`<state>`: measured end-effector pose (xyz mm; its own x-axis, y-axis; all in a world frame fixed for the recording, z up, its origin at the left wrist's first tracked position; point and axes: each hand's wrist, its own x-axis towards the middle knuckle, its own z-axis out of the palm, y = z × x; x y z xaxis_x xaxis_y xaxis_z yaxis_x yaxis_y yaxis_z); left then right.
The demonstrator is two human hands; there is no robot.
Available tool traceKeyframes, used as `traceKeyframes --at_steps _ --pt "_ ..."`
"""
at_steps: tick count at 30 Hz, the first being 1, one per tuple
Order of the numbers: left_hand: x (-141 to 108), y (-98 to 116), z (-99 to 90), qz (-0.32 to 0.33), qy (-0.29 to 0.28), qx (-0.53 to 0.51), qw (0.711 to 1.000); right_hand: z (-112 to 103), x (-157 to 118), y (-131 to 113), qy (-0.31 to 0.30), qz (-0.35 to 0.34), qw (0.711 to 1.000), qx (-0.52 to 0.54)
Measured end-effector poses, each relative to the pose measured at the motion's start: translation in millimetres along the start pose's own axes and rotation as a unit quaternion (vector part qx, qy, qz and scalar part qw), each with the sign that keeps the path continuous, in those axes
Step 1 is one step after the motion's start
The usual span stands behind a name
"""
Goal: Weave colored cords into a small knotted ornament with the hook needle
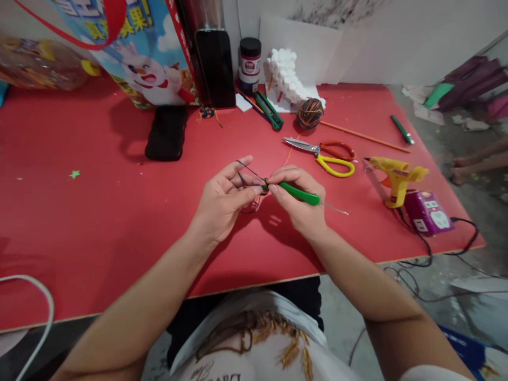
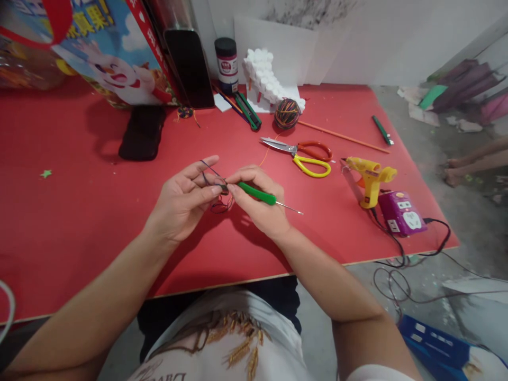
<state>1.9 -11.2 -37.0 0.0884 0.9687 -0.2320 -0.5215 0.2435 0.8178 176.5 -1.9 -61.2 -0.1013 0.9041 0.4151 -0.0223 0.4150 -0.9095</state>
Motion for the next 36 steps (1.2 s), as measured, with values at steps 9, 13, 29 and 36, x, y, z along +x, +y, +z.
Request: traceKeyframes --at_steps 9,13,29,36 --pt "0 1 -1.6 0.028 -0.012 0.005 1.000 3 -2 -1 -0.012 -0.022 0.999 -0.032" --pt "-1 3 0.2 0.019 -0.021 -0.001 1.000 5 -5 2 0.015 0.046 0.997 0.053" --pt "-2 -6 4.6 0.041 0.019 -0.008 0.999 8 -7 -1 0.021 0.043 0.999 0.023" --pt "-7 -2 5.9 0.030 0.036 0.029 0.998 7 -6 0 0.035 0.056 0.996 0.064"
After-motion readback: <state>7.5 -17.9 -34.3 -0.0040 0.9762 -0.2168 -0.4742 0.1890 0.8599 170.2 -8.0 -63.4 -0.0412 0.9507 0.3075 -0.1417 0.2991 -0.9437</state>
